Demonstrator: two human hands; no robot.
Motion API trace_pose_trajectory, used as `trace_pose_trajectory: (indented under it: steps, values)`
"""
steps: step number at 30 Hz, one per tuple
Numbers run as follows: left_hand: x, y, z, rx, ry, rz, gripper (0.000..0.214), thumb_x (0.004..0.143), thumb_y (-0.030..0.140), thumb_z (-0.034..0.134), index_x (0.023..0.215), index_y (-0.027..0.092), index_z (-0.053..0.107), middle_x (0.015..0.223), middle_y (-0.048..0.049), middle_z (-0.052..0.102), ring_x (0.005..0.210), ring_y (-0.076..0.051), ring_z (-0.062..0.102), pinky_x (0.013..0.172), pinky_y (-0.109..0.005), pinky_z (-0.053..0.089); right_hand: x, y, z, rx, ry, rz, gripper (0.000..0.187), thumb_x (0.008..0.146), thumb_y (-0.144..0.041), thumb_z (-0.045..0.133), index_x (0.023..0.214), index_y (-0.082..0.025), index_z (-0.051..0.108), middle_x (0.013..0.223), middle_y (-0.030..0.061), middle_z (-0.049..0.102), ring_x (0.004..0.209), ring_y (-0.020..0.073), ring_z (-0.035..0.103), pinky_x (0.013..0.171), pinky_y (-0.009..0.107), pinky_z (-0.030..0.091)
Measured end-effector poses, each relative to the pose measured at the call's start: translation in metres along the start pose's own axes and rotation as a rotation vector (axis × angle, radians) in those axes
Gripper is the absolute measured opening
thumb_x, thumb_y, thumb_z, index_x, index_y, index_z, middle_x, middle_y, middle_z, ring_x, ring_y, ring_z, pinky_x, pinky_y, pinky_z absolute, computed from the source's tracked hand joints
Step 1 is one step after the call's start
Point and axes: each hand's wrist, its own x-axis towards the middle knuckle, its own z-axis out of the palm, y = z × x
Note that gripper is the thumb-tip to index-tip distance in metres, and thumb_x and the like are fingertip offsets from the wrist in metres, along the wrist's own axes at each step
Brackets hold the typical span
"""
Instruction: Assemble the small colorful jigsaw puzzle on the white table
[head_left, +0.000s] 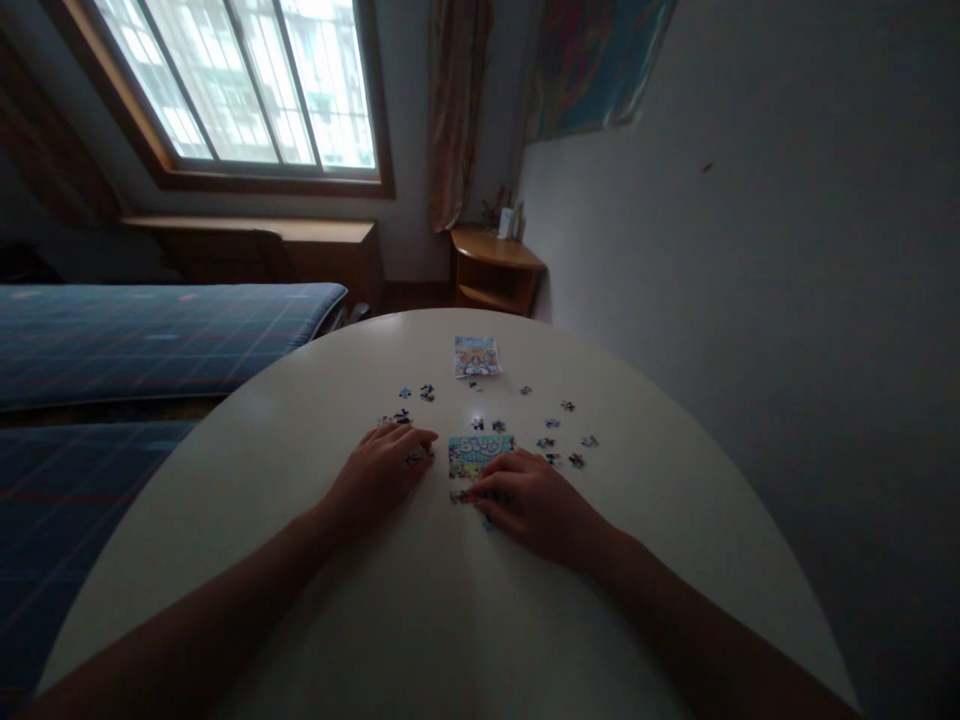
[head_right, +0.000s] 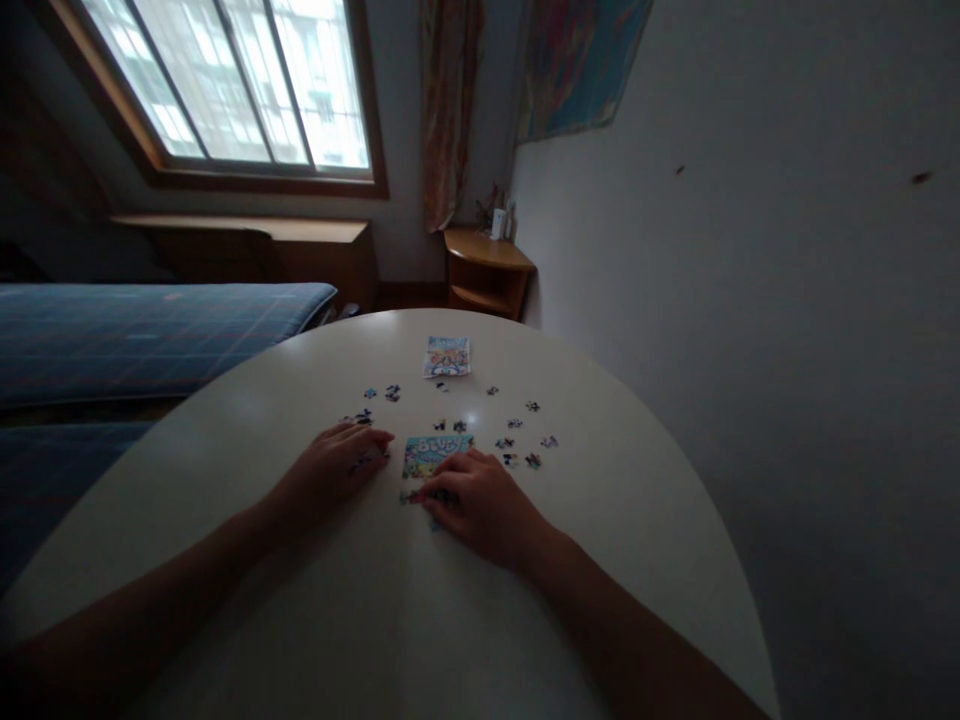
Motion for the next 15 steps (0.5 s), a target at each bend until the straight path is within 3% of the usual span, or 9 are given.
trace_pose_trajectory:
  steps: [8, 15]
  values:
    - [-0.003, 0.000, -0.008, -0.132, -0.036, 0.044, 0.022, 0.088, 0.020, 0.059, 0.109, 0.021, 0.063, 0.106, -0.0068, 0.070, 0.103, -0.025, 0.063, 0.095, -0.044, 0.049, 0.001, -0.002, -0.002, 0.004, -0.014, 0.010, 0.014, 0.089, -0.022, 0.067, 0.099, -0.024, 0.075, 0.100, 0.0051, 0.071, 0.093, 0.0180, 0.062, 0.087, 0.034, 0.047]
    - [-0.009, 0.014, -0.017, -0.333, 0.011, 0.034, 0.015, 0.091, 0.019, 0.053, 0.101, 0.020, 0.065, 0.088, -0.0038, 0.069, 0.076, -0.016, 0.066, 0.072, -0.029, 0.054, 0.001, -0.001, -0.002, -0.006, -0.001, 0.008, 0.014, 0.088, -0.021, 0.067, 0.100, -0.024, 0.075, 0.100, 0.0050, 0.072, 0.093, 0.0185, 0.063, 0.086, 0.035, 0.048]
